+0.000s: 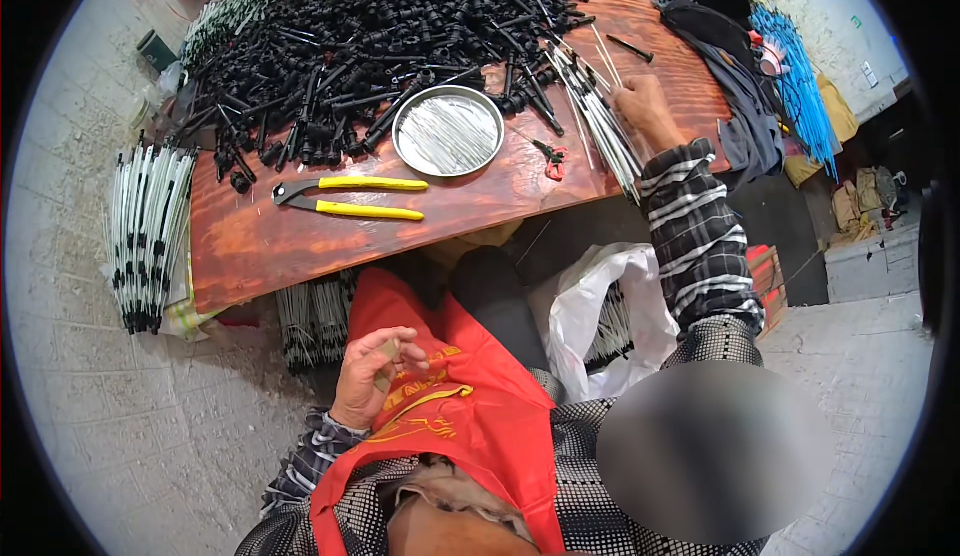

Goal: Assembling plastic components onto bundles of white wires and using pliers to secure or trim them.

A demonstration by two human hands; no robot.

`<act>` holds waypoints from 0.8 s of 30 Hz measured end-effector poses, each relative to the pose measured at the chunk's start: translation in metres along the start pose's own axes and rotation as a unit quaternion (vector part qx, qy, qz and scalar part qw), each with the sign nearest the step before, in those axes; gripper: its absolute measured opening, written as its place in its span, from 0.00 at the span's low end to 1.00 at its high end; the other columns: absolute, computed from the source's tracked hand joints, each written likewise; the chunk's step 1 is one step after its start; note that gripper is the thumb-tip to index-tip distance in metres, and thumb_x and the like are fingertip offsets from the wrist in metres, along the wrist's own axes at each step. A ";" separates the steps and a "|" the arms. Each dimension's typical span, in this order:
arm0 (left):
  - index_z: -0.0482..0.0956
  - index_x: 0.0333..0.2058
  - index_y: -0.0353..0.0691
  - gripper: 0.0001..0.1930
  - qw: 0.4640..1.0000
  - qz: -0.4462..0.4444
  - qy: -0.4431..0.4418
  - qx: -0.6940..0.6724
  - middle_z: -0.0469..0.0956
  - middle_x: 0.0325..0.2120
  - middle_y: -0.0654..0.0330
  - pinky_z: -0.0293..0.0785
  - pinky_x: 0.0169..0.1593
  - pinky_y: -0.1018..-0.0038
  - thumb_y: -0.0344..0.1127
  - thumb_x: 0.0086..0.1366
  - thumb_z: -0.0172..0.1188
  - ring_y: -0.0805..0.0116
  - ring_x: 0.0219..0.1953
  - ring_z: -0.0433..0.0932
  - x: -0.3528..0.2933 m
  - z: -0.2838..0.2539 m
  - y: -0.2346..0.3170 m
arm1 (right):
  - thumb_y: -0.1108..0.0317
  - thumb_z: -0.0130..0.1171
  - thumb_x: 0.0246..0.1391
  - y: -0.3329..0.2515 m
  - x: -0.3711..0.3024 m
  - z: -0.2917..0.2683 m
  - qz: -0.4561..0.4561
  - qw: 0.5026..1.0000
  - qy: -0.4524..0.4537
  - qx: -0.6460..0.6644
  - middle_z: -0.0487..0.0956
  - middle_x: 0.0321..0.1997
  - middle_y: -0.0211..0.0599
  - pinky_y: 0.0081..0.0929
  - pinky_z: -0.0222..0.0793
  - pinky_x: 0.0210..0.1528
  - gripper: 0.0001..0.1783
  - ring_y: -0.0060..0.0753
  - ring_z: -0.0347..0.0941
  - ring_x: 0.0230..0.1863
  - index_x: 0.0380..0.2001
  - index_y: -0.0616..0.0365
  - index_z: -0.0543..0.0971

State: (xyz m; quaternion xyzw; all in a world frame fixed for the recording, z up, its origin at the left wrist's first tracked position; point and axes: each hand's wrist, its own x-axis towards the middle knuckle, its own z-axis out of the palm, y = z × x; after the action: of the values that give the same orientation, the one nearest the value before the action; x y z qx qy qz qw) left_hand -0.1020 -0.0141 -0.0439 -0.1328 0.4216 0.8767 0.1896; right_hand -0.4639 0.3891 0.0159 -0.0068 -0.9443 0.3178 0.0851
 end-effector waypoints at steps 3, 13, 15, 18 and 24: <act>0.73 0.47 0.27 0.17 1.000 -0.003 0.006 -0.006 0.81 0.35 0.47 0.77 0.46 0.64 0.35 0.66 0.54 0.55 0.37 0.81 0.001 -0.003 -0.002 | 0.69 0.56 0.51 0.008 0.003 0.004 -0.021 0.998 0.019 0.054 0.74 0.13 0.34 0.24 0.63 0.14 0.13 0.23 0.69 0.13 0.17 0.65 0.78; 0.75 0.46 0.27 0.16 0.999 0.049 0.007 0.019 0.81 0.33 0.48 0.78 0.44 0.66 0.35 0.66 0.55 0.58 0.35 0.81 0.000 -0.002 0.010 | 0.65 0.57 0.46 -0.017 -0.002 -0.015 -0.015 0.980 0.110 0.165 0.76 0.16 0.35 0.25 0.63 0.21 0.13 0.25 0.71 0.19 0.19 0.66 0.79; 0.76 0.45 0.27 0.15 0.995 0.079 0.003 0.057 0.82 0.32 0.50 0.78 0.43 0.69 0.33 0.66 0.56 0.61 0.34 0.82 0.003 0.002 0.020 | 0.64 0.57 0.45 -0.012 0.005 -0.022 -0.057 0.982 0.140 0.113 0.76 0.16 0.35 0.26 0.63 0.22 0.13 0.25 0.71 0.19 0.20 0.67 0.79; 0.77 0.44 0.28 0.14 0.990 0.112 -0.009 0.089 0.82 0.32 0.51 0.78 0.43 0.70 0.33 0.65 0.57 0.63 0.34 0.82 0.003 0.014 0.038 | 0.66 0.56 0.46 -0.031 -0.002 -0.042 -0.088 0.985 0.139 0.046 0.77 0.18 0.34 0.24 0.64 0.23 0.11 0.23 0.71 0.20 0.21 0.66 0.80; 0.78 0.41 0.29 0.13 0.966 0.206 -0.014 0.156 0.81 0.31 0.52 0.78 0.40 0.69 0.34 0.66 0.56 0.64 0.32 0.81 0.021 0.052 0.078 | 0.69 0.52 0.58 -0.096 -0.058 -0.071 -0.132 0.963 0.132 0.195 0.77 0.22 0.32 0.20 0.65 0.23 0.10 0.19 0.70 0.21 0.30 0.65 0.77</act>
State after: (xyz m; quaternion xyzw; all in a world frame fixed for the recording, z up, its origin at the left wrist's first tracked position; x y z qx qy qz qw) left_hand -0.1586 -0.0133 0.0330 0.0007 0.5689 0.8219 0.0292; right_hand -0.3910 0.3511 0.1204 0.0925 -0.8368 0.4785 0.2496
